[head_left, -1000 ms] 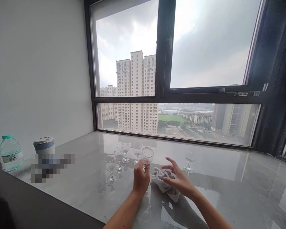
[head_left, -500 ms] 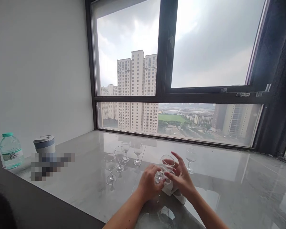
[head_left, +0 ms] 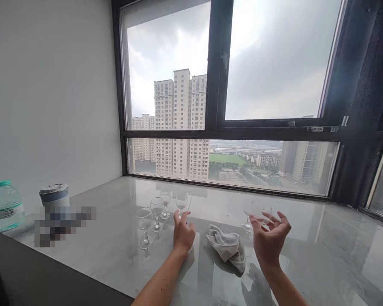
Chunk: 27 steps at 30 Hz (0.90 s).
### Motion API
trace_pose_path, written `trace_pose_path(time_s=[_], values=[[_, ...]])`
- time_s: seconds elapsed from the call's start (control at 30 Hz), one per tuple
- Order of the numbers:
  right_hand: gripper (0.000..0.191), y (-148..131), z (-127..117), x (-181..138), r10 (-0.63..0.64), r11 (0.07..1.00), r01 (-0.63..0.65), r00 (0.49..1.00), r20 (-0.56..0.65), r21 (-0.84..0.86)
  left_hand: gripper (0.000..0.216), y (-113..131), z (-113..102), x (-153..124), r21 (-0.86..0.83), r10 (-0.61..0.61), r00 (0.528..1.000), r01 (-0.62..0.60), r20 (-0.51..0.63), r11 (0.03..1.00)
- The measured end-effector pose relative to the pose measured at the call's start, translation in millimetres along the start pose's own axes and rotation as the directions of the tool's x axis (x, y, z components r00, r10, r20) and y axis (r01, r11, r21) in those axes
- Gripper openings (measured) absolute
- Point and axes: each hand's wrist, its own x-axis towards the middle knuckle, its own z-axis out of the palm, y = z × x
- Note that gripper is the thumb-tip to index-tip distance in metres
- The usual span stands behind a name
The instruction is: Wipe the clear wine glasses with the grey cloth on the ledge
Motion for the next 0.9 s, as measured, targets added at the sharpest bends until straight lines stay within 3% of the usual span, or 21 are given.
trace_pose_path(time_s=[0.13,0.3,0.47,0.63,0.9], values=[[0.086,13.2,-2.5,2.6,0.092,0.981,-0.097,0.995,-0.042,-0.167,0.048,-6.0,0.2,9.7,-0.016,-0.060,0.992,0.062,0.112,0.998],[0.090,29.3,-1.3,5.6,0.176,0.961,-0.175,0.984,-0.016,-0.212,0.053,-11.0,-0.5,16.0,-0.017,-0.066,0.984,0.070,0.168,0.997],[0.089,40.9,-0.6,10.7,0.195,0.960,-0.195,0.981,-0.017,-0.201,0.057,-14.9,1.6,18.5,0.017,-0.111,0.976,0.110,0.186,0.994],[0.090,48.3,0.7,15.0,0.201,0.955,-0.201,0.979,-0.021,-0.218,0.056,-19.4,4.6,20.4,-0.049,-0.154,0.967,0.167,0.202,0.985],[0.092,51.5,2.6,16.7,0.208,0.955,-0.198,0.978,0.025,-0.222,0.040,-21.6,7.7,21.3,-0.073,-0.087,0.985,0.098,0.150,0.992]])
